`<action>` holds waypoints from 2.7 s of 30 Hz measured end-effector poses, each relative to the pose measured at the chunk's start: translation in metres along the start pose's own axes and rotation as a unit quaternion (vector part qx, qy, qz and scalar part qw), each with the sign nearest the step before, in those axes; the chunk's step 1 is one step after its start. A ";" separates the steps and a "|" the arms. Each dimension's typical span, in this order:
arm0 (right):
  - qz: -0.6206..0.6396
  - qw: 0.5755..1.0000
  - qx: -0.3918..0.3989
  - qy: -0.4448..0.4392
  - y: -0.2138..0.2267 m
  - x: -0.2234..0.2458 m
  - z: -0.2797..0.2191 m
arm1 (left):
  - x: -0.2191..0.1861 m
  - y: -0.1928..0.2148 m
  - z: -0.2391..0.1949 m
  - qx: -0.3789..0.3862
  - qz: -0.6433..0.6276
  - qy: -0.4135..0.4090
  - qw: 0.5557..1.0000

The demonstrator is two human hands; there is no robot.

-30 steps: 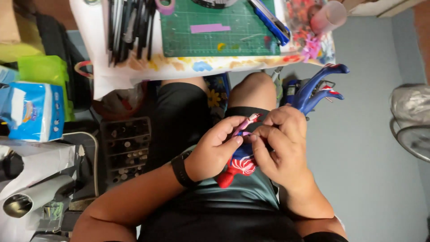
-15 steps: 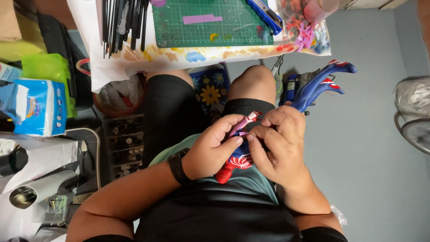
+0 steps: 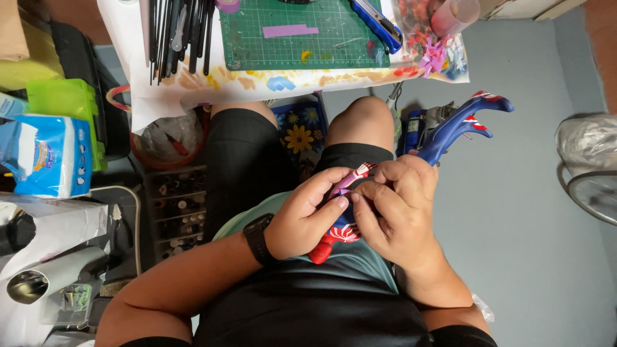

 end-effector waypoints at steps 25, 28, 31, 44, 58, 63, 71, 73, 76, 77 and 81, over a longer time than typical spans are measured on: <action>-0.001 1.000 0.006 -0.005 -0.006 -0.002 -0.001 | -0.009 -0.001 0.003 -0.012 0.022 -0.026 0.999; -0.002 1.000 0.007 -0.007 -0.006 -0.002 -0.001 | -0.011 -0.001 0.003 -0.014 0.021 -0.022 0.999; -0.004 1.000 0.008 -0.009 -0.006 -0.003 -0.001 | -0.011 -0.001 0.004 -0.013 0.025 -0.023 0.999; -0.008 1.000 0.009 -0.014 -0.008 -0.004 -0.003 | -0.010 -0.002 0.004 -0.019 0.007 -0.018 1.000; -0.009 1.000 0.016 -0.017 -0.009 -0.005 -0.006 | -0.008 -0.001 0.004 -0.025 0.004 -0.004 1.000; -0.009 1.000 0.016 -0.019 -0.011 -0.005 -0.006 | -0.007 -0.001 0.005 -0.032 0.009 -0.008 0.999; -0.011 1.000 0.013 -0.021 -0.013 -0.005 -0.007 | -0.006 -0.002 0.004 -0.039 0.029 -0.008 0.999; -0.013 1.000 0.011 -0.022 -0.011 -0.003 -0.005 | -0.007 -0.002 0.005 -0.040 0.031 -0.009 0.999; -0.017 1.000 0.008 -0.022 -0.012 -0.004 -0.006 | -0.010 -0.002 0.006 -0.044 0.038 -0.015 0.998; -0.017 1.000 0.008 -0.023 -0.012 -0.004 -0.006 | -0.009 -0.002 0.006 -0.043 0.038 -0.015 0.998; -0.018 0.999 0.006 -0.029 -0.011 -0.003 -0.005 | -0.011 -0.003 0.007 -0.037 0.048 -0.022 0.998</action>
Point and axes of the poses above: each hand's wrist, its own z-axis towards the middle knuckle, its own y-axis out of the back of the hand, x = y × z, the point moved 5 cm from there along z, towards the middle knuckle, and after that the axes turned 4 degrees about x, right-handed, at the moved point
